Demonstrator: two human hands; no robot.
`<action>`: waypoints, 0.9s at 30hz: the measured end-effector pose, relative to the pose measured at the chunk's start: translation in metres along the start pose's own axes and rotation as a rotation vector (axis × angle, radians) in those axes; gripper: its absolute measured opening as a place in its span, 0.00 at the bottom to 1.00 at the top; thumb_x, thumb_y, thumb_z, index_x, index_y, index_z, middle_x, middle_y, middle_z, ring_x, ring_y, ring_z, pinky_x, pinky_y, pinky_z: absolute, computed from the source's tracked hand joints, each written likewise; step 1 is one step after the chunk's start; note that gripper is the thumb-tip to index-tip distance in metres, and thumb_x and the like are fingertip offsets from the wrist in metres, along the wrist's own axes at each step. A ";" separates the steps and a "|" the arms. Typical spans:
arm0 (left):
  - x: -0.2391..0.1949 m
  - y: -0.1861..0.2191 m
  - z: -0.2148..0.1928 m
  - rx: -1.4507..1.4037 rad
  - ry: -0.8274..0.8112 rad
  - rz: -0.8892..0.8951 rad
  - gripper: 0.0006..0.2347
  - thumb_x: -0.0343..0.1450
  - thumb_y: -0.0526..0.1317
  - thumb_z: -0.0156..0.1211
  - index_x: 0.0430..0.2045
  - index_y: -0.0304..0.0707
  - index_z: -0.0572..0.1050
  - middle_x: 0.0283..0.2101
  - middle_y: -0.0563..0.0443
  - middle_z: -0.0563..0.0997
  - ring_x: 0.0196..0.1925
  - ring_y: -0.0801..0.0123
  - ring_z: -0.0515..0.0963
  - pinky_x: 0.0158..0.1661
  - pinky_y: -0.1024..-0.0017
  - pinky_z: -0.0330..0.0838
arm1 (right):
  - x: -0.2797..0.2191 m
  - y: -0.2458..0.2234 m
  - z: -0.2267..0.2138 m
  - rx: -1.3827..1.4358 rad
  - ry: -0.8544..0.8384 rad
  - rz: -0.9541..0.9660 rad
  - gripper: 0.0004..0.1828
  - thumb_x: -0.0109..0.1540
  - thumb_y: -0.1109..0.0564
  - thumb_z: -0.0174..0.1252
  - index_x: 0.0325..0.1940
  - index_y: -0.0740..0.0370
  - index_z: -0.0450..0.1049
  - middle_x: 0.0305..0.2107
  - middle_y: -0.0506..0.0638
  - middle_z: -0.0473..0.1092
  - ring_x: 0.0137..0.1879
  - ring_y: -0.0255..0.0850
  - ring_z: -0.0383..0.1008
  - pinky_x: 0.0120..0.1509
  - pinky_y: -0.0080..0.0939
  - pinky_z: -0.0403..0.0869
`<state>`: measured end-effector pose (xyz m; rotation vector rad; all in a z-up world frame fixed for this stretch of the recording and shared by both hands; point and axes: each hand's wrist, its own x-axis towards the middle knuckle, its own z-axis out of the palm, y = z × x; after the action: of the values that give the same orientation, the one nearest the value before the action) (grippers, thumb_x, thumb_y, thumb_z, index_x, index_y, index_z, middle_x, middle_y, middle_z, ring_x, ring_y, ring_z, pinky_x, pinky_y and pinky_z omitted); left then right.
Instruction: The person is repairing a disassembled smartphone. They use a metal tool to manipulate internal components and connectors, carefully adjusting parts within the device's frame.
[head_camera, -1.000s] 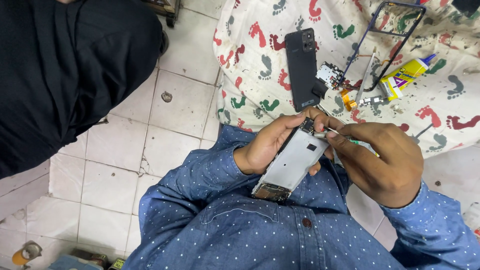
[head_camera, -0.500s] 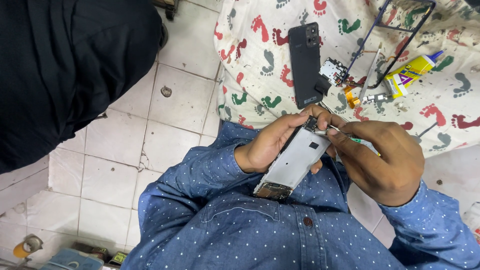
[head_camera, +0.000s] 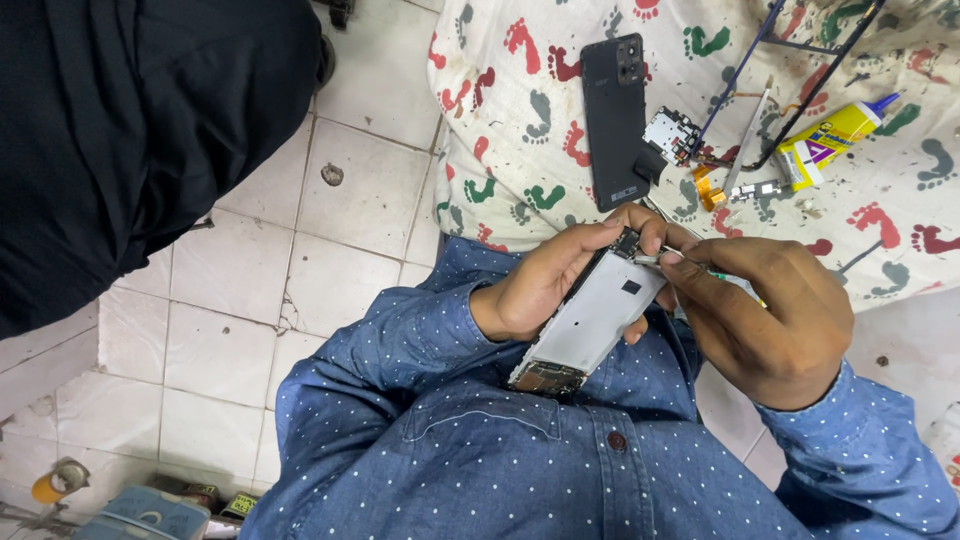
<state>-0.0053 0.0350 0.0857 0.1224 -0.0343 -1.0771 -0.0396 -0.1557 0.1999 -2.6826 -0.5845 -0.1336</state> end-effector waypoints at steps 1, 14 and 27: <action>0.000 0.000 0.000 0.001 -0.006 0.003 0.17 0.83 0.52 0.39 0.43 0.35 0.64 0.61 0.40 0.67 0.53 0.59 0.71 0.41 0.67 0.75 | 0.000 0.000 0.000 -0.004 0.001 0.000 0.19 0.48 0.67 0.72 0.42 0.62 0.81 0.40 0.53 0.74 0.43 0.49 0.76 0.42 0.45 0.74; 0.001 -0.003 -0.005 0.076 -0.025 0.029 0.15 0.84 0.51 0.38 0.44 0.37 0.63 0.63 0.41 0.66 0.53 0.62 0.72 0.41 0.69 0.75 | 0.005 -0.002 -0.001 0.002 -0.018 0.016 0.21 0.50 0.71 0.69 0.46 0.65 0.80 0.40 0.53 0.74 0.43 0.48 0.76 0.42 0.44 0.74; 0.003 -0.013 -0.003 0.308 -0.018 0.125 0.16 0.85 0.52 0.32 0.48 0.39 0.60 0.64 0.44 0.64 0.51 0.66 0.68 0.43 0.73 0.71 | 0.000 -0.003 -0.001 0.006 0.003 0.050 0.16 0.55 0.72 0.69 0.45 0.66 0.78 0.40 0.54 0.74 0.43 0.47 0.77 0.43 0.43 0.74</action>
<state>-0.0150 0.0266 0.0810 0.3836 -0.2222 -0.9427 -0.0405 -0.1539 0.2020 -2.6880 -0.5156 -0.1213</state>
